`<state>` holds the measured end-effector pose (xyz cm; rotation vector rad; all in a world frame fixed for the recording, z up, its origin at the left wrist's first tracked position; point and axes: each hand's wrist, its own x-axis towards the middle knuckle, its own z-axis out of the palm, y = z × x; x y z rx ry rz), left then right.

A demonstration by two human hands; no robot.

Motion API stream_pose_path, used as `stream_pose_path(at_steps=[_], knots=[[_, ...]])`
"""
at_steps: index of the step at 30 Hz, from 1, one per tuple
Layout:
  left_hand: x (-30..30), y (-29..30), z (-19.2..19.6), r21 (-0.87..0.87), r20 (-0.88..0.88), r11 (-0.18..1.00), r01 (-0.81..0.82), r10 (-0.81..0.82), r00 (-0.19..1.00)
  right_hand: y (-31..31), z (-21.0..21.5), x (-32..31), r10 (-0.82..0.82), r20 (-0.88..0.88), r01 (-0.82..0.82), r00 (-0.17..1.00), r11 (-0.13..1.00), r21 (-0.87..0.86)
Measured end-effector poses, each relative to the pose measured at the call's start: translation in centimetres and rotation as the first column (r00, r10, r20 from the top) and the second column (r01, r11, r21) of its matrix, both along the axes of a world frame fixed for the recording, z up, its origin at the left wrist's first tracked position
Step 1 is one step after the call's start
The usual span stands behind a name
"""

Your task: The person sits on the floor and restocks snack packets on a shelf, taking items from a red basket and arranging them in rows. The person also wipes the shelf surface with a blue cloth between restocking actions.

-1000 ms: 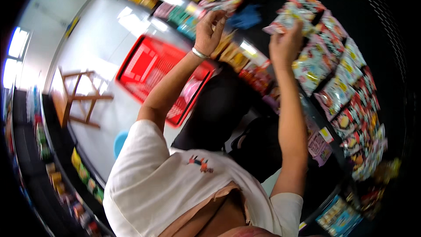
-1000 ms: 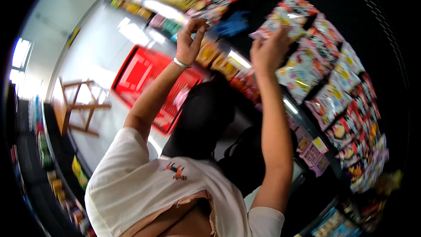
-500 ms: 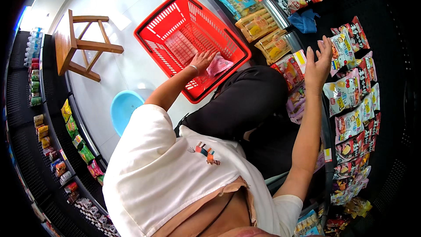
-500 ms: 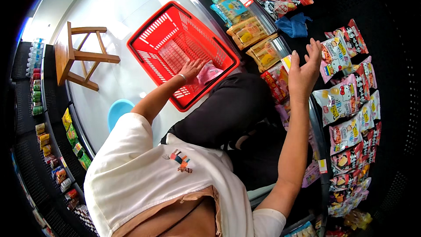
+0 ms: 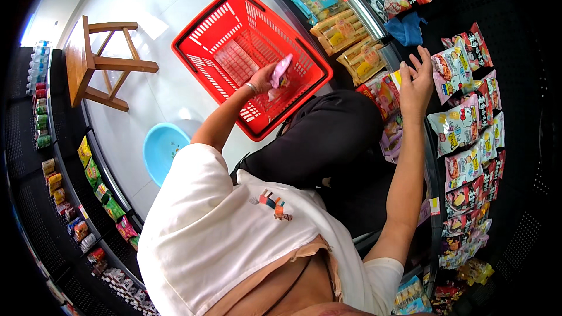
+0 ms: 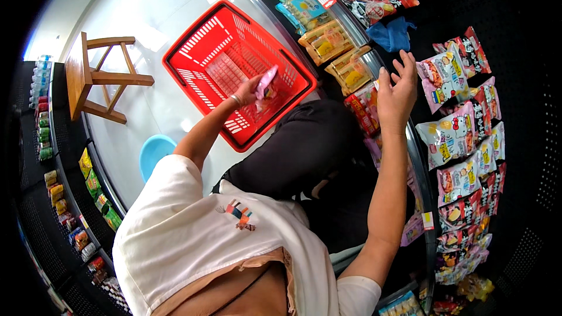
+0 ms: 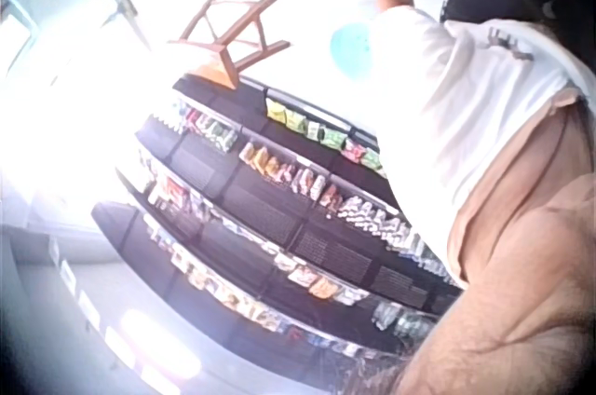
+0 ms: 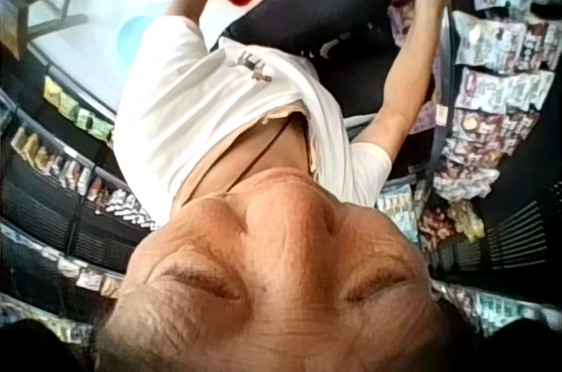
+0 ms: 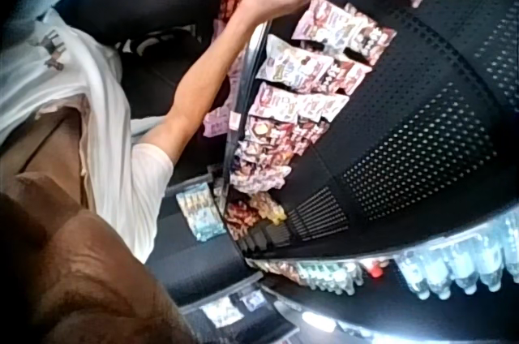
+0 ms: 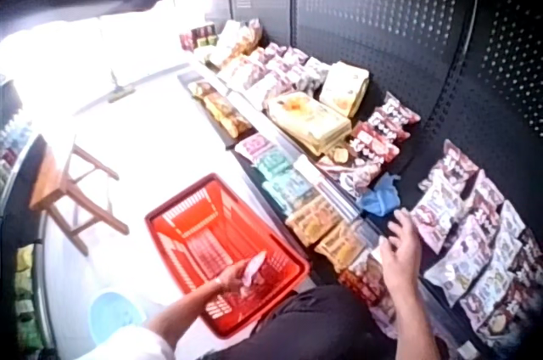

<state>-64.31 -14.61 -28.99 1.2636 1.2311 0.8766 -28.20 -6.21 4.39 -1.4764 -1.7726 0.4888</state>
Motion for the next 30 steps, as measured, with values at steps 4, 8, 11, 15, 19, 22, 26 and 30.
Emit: stream_pose_path(at_steps=[4,8,11,15,19,22,26,30], knots=[[-4.7,1.7,4.7,-0.010,0.217,0.990,-0.143,0.142,0.966,-0.1,-0.2,-0.6,0.090,-0.090,-0.092,0.992,0.996,-0.017],[-7.5,1.6,13.2,-0.171,0.591,0.976,-0.135,0.212,0.779,-1.0,-0.2,-1.7,0.160,-0.214,-0.198,0.964,0.965,-0.170],[-5.9,2.2,20.9,-0.051,0.761,0.993,-0.102,0.105,0.640,-1.8,-0.5,-3.0,0.312,-0.295,-0.354,0.903,0.930,-0.100],[-1.4,4.8,25.7,-0.044,0.815,0.999,-0.011,0.042,0.578,-2.9,-0.8,-4.9,0.360,-0.423,-0.452,0.832,0.881,-0.138],[6.1,7.2,30.1,0.018,0.853,0.991,0.130,-0.083,0.516,-2.8,0.3,-4.8,0.381,-0.706,-0.649,0.596,0.747,-0.145],[10.7,9.4,32.0,0.046,0.836,0.983,0.176,-0.134,0.531,-2.7,0.9,-3.1,0.303,-0.721,-0.532,0.623,0.840,-0.106],[15.2,10.5,35.1,0.158,0.650,0.986,0.054,-0.146,0.746,-1.9,0.9,-0.2,0.109,-0.727,-0.305,0.678,0.942,-0.144],[19.1,11.0,37.3,0.244,0.457,0.970,-0.009,-0.107,0.883,-1.2,0.2,1.4,0.104,-0.658,-0.194,0.746,0.979,-0.065]])
